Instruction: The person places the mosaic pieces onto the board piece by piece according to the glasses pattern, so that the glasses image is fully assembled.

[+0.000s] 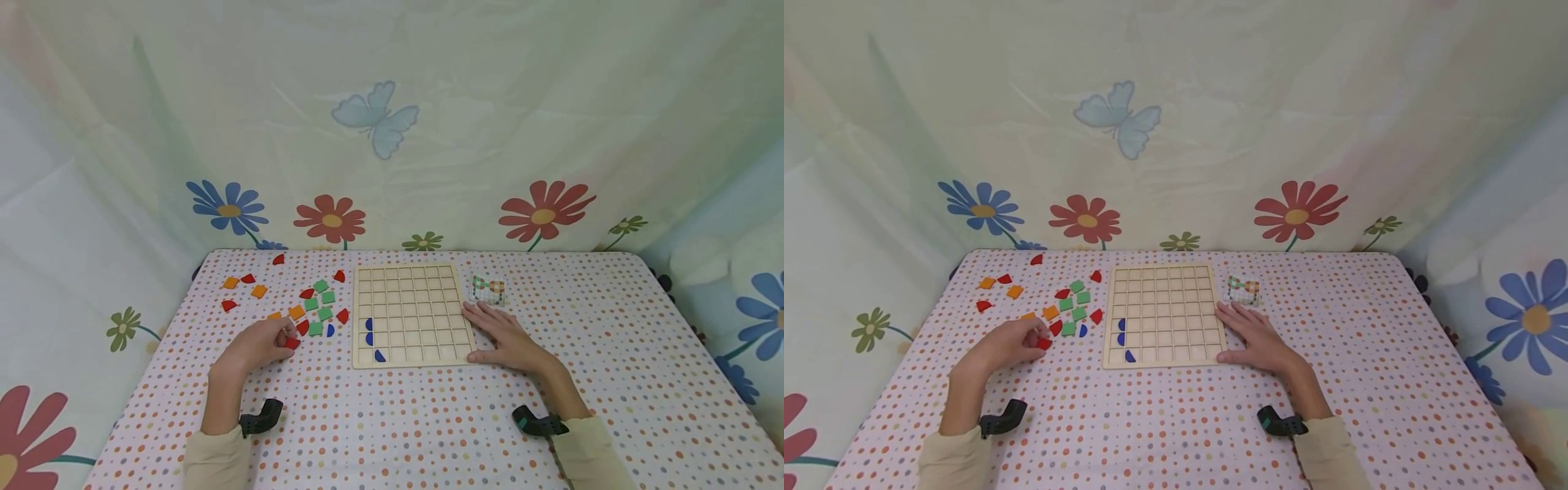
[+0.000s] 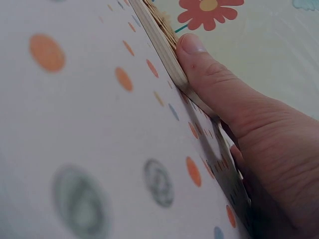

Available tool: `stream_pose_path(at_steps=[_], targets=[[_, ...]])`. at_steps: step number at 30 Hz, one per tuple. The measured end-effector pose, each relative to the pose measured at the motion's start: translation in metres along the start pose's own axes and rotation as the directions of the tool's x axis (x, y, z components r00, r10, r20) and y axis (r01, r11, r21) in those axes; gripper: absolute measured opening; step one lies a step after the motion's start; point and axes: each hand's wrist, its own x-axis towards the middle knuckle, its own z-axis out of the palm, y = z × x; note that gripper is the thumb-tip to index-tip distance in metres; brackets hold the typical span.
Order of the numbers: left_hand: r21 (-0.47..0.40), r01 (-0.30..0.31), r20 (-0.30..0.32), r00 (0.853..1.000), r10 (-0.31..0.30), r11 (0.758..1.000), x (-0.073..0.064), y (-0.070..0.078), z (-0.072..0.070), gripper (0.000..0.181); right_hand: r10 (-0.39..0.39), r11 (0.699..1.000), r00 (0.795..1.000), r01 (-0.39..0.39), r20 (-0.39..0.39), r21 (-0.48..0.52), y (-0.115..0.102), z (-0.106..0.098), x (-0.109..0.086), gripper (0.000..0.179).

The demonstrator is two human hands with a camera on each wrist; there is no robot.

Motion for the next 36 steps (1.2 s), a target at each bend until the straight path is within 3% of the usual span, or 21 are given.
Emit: stream_pose_path(at_steps=[12, 19, 28, 36], targets=[[-0.034, -0.043, 0.014, 0.999, 0.044, 0.998, 0.002, 0.001, 0.001, 0.018, 0.001, 1.000, 1.000, -0.001, 0.008, 0.011, 0.001, 0.000, 0.001, 0.090], [-0.043, -0.123, 0.001, 0.992, 0.123, 0.991, 0.003, -0.001, -0.003, 0.014, 0.001, 1.000, 1.000, -0.002, 0.010, 0.012, -0.003, -0.002, 0.005, 0.091], [-0.103, -0.247, -0.117, 0.965, 0.235, 0.964, 0.004, 0.002, 0.002, 0.016, 0.005, 1.000, 1.000, -0.005, 0.014, 0.010, -0.003, -0.002, 0.006, 0.091], [-0.191, -0.288, -0.202, 0.947, 0.249, 0.938, 0.011, 0.010, 0.009, 0.025, 0.009, 1.000, 1.000, -0.009, 0.005, 0.004, 0.000, 0.000, 0.000, 0.091]])
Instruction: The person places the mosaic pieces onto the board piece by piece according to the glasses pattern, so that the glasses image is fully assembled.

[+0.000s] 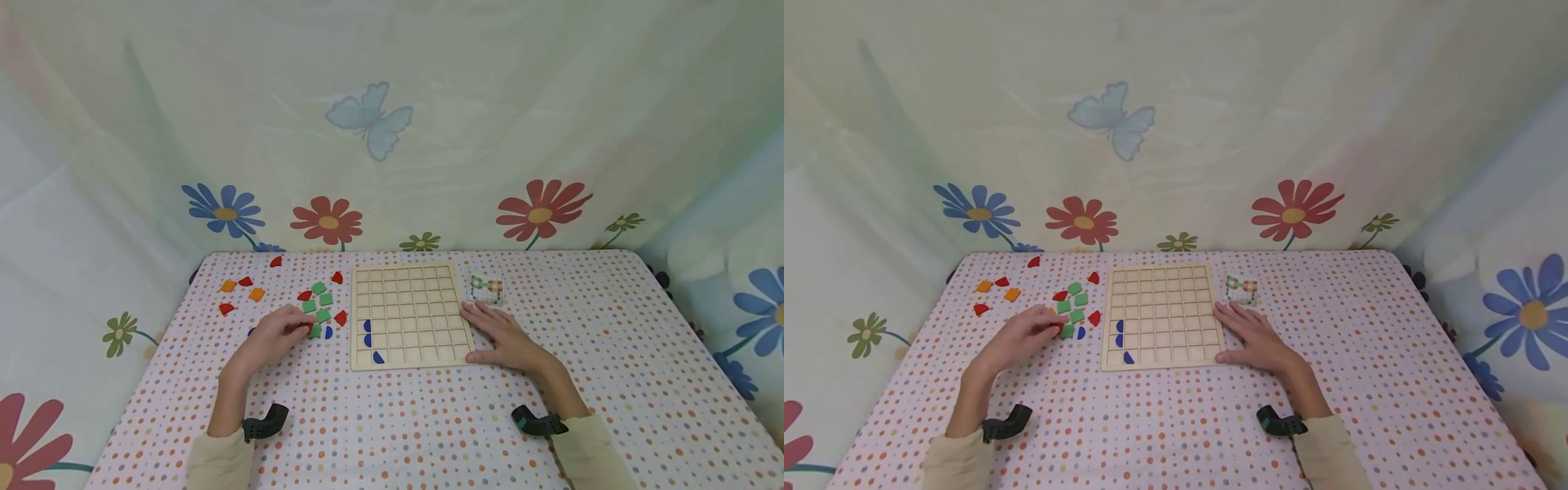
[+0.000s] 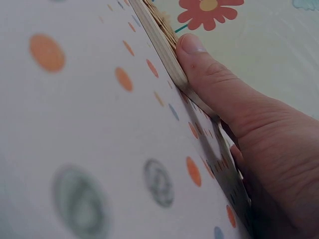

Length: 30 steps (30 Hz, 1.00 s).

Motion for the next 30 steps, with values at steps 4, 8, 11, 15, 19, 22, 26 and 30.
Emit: stream_pose_path(at_steps=[4, 8, 11, 15, 19, 22, 26, 30], targets=[[-0.026, 0.064, -0.053, 0.996, -0.065, 0.998, 0.010, 0.003, 0.012, 0.035, 0.007, 1.000, 1.000, -0.007, -0.008, -0.003, 0.001, 0.000, -0.001, 0.091], [-0.112, 0.140, -0.143, 0.977, -0.155, 0.984, 0.019, 0.010, 0.028, 0.033, 0.004, 1.000, 1.000, -0.004, -0.006, 0.001, 0.002, 0.000, -0.003, 0.090], [-0.179, 0.171, -0.194, 0.959, -0.206, 0.969, 0.028, 0.018, 0.040, 0.030, -0.008, 1.000, 1.000, 0.008, -0.013, 0.009, 0.003, -0.001, -0.003, 0.090], [-0.241, 0.216, -0.184, 0.947, -0.263, 0.946, 0.045, 0.027, 0.054, 0.030, -0.014, 1.000, 1.000, 0.014, -0.022, 0.010, 0.004, -0.002, -0.002, 0.090], [-0.263, 0.230, -0.143, 0.951, -0.274, 0.937, 0.060, 0.036, 0.065, 0.030, 0.000, 1.000, 1.000, 0.000, -0.013, 0.016, 0.002, -0.001, 0.000, 0.090], [-0.255, 0.237, -0.133, 0.952, -0.277, 0.937, 0.068, 0.041, 0.070, 0.028, 0.009, 1.000, 1.000, -0.009, -0.001, 0.021, 0.000, 0.001, 0.001, 0.090], [-0.221, 0.238, -0.139, 0.952, -0.272, 0.946, 0.073, 0.044, 0.074, 0.025, 0.013, 1.000, 1.000, -0.013, 0.008, 0.011, -0.001, 0.002, 0.001, 0.091], [-0.189, 0.208, -0.152, 0.959, -0.238, 0.960, 0.074, 0.047, 0.077, 0.026, 0.008, 1.000, 1.000, -0.008, 0.003, 0.008, 0.000, 0.000, 0.001, 0.091]])
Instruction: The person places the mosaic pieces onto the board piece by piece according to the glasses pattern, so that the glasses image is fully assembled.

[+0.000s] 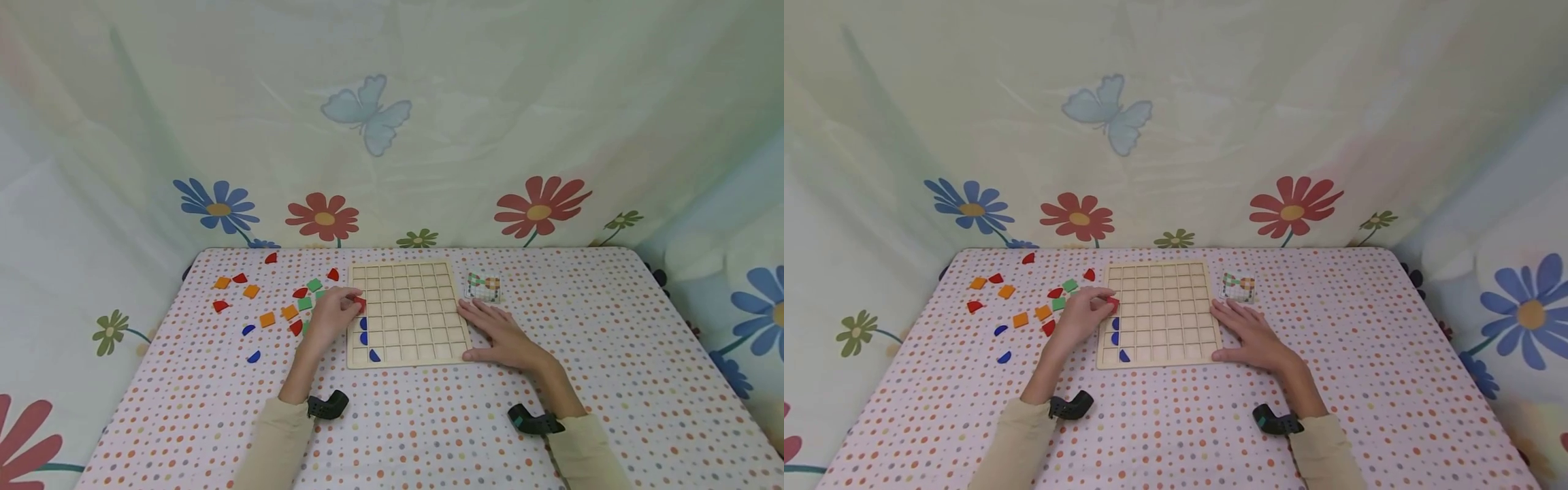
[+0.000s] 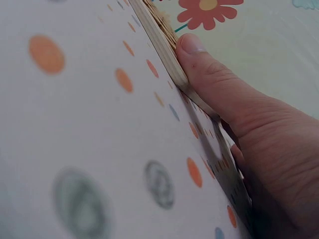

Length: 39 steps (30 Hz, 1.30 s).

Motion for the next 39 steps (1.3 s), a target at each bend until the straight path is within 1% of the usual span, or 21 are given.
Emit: stream_pose_path(at_steps=[5, 8, 13, 18, 21, 25, 28, 30, 34, 39], targets=[[0.051, -0.034, -0.005, 0.999, 0.034, 0.998, -0.0036, 0.0028, 0.0004, 0.026, -0.003, 1.000, 1.000, 0.003, 0.002, 0.002, 0.0001, -0.0005, -0.0004, 0.091], [0.085, -0.044, 0.009, 0.999, 0.043, 0.995, -0.0055, 0.0034, -0.0005, 0.027, 0.004, 1.000, 1.000, -0.004, 0.009, -0.002, -0.0002, 0.0002, -0.0001, 0.091], [0.113, -0.049, 0.047, 0.998, 0.044, 0.992, -0.0070, 0.0025, -0.0018, 0.026, 0.002, 1.000, 1.000, -0.002, 0.005, 0.002, -0.0015, 0.0004, 0.0009, 0.091], [0.160, -0.078, 0.067, 0.995, 0.068, 0.984, -0.0077, -0.0008, -0.0005, 0.024, -0.004, 1.000, 1.000, 0.004, 0.007, 0.001, -0.0016, 0.0006, 0.0003, 0.091], [0.195, -0.102, 0.070, 0.993, 0.090, 0.976, -0.0067, -0.0014, 0.0003, 0.025, -0.001, 1.000, 1.000, 0.001, 0.007, -0.003, -0.0023, -0.0001, -0.0001, 0.091], [0.253, -0.142, 0.058, 0.990, 0.131, 0.957, -0.0042, -0.0007, 0.0005, 0.022, 0.000, 1.000, 1.000, 0.000, 0.001, 0.005, -0.0041, -0.0023, 0.0003, 0.091], [0.287, -0.164, 0.048, 0.986, 0.157, 0.944, -0.0027, -0.0013, 0.0005, 0.020, -0.005, 1.000, 1.000, 0.005, 0.000, 0.007, -0.0048, -0.0039, 0.0010, 0.091], [0.298, -0.179, 0.052, 0.984, 0.171, 0.938, -0.0023, -0.0021, 0.0009, 0.020, -0.008, 1.000, 1.000, 0.008, 0.000, 0.001, -0.0049, -0.0045, 0.0014, 0.091], [0.328, -0.233, 0.068, 0.973, 0.223, 0.916, -0.0030, -0.0026, 0.0026, 0.022, -0.006, 1.000, 1.000, 0.006, 0.002, -0.003, -0.0053, -0.0051, 0.0012, 0.091], [0.337, -0.278, 0.071, 0.960, 0.270, 0.900, -0.0043, -0.0020, 0.0030, 0.021, -0.002, 1.000, 1.000, 0.001, 0.005, 0.007, -0.0068, -0.0050, 0.0004, 0.091]])
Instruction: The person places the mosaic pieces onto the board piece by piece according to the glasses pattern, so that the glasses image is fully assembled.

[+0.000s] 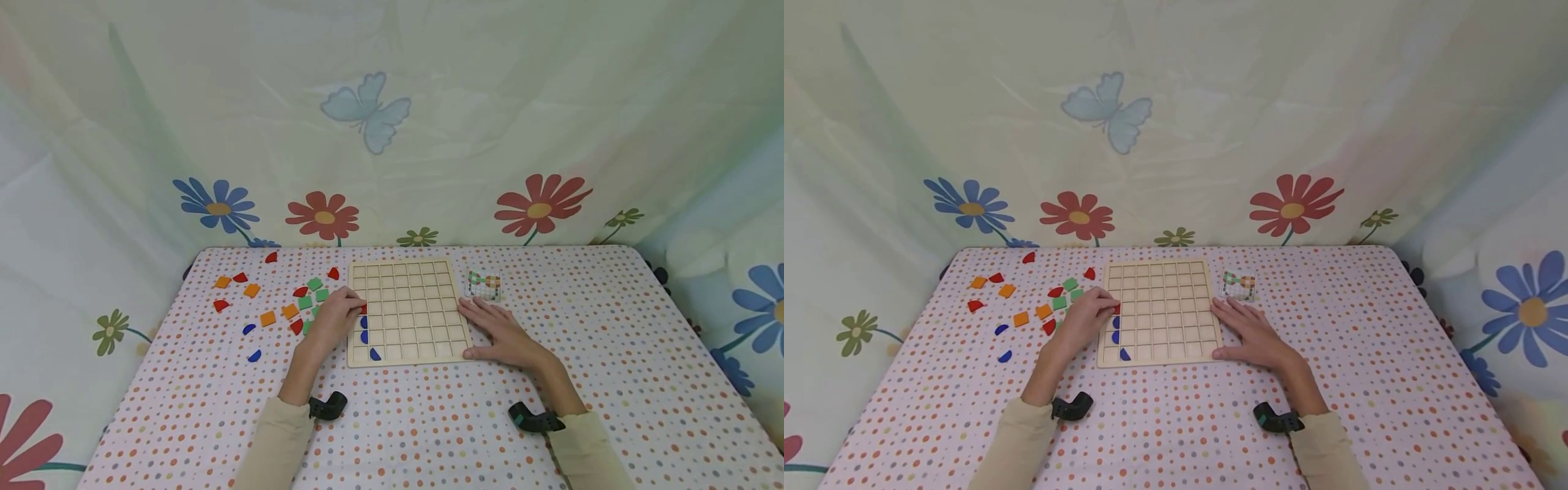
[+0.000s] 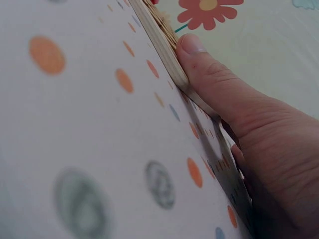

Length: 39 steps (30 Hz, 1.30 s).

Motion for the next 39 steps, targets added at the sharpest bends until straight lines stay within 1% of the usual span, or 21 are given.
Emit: stream_pose_path(at_steps=[7, 13, 17, 21, 24, 26, 28, 31, 34, 37, 39], targets=[[0.012, 0.002, -0.002, 1.000, -0.002, 1.000, 0.000, -0.001, 0.001, 0.020, 0.006, 1.000, 1.000, -0.006, 0.001, 0.000, 0.000, 0.000, -0.001, 0.092], [0.012, -0.020, -0.010, 1.000, 0.020, 1.000, -0.002, -0.002, 0.001, 0.019, 0.001, 1.000, 1.000, -0.001, 0.000, 0.009, 0.000, 0.000, 0.000, 0.092], [0.001, -0.014, 0.012, 1.000, 0.014, 1.000, -0.001, -0.004, 0.000, 0.020, 0.002, 1.000, 1.000, -0.002, 0.001, 0.005, 0.001, 0.001, 0.000, 0.092], [-0.010, -0.017, 0.035, 0.999, 0.017, 1.000, -0.003, -0.006, -0.004, 0.024, 0.004, 1.000, 1.000, -0.004, -0.004, -0.004, 0.002, 0.002, 0.000, 0.091], [-0.044, 0.001, 0.043, 0.999, 0.001, 0.999, -0.011, -0.008, -0.012, 0.030, -0.007, 1.000, 1.000, 0.007, -0.009, -0.005, 0.003, 0.002, 0.001, 0.091], [-0.049, 0.030, 0.039, 0.999, -0.028, 0.998, -0.020, -0.012, -0.019, 0.033, -0.017, 1.000, 1.000, 0.017, -0.007, -0.006, 0.002, 0.003, 0.002, 0.091], [-0.049, 0.058, 0.030, 0.998, -0.056, 0.997, -0.030, -0.017, -0.028, 0.037, -0.019, 1.000, 1.000, 0.019, -0.002, -0.008, 0.002, 0.002, 0.003, 0.091], [-0.045, 0.096, 0.023, 0.995, -0.095, 0.994, -0.046, -0.028, -0.041, 0.042, -0.002, 1.000, 1.000, 0.002, -0.006, -0.005, 0.001, 0.000, 0.003, 0.091], [-0.068, 0.135, 0.022, 0.991, -0.134, 0.989, -0.058, -0.040, -0.054, 0.046, 0.016, 1.000, 1.000, -0.015, -0.012, 0.003, 0.001, -0.002, 0.002, 0.092], [-0.064, 0.161, 0.019, 0.987, -0.160, 0.985, -0.066, -0.048, -0.065, 0.049, 0.008, 1.000, 1.000, -0.008, -0.007, 0.008, 0.002, -0.001, 0.001, 0.091], [-0.057, 0.174, 0.020, 0.985, -0.174, 0.983, -0.069, -0.052, -0.070, 0.049, 0.002, 1.000, 1.000, -0.002, 0.000, 0.011, 0.002, 0.001, 0.001, 0.090]])
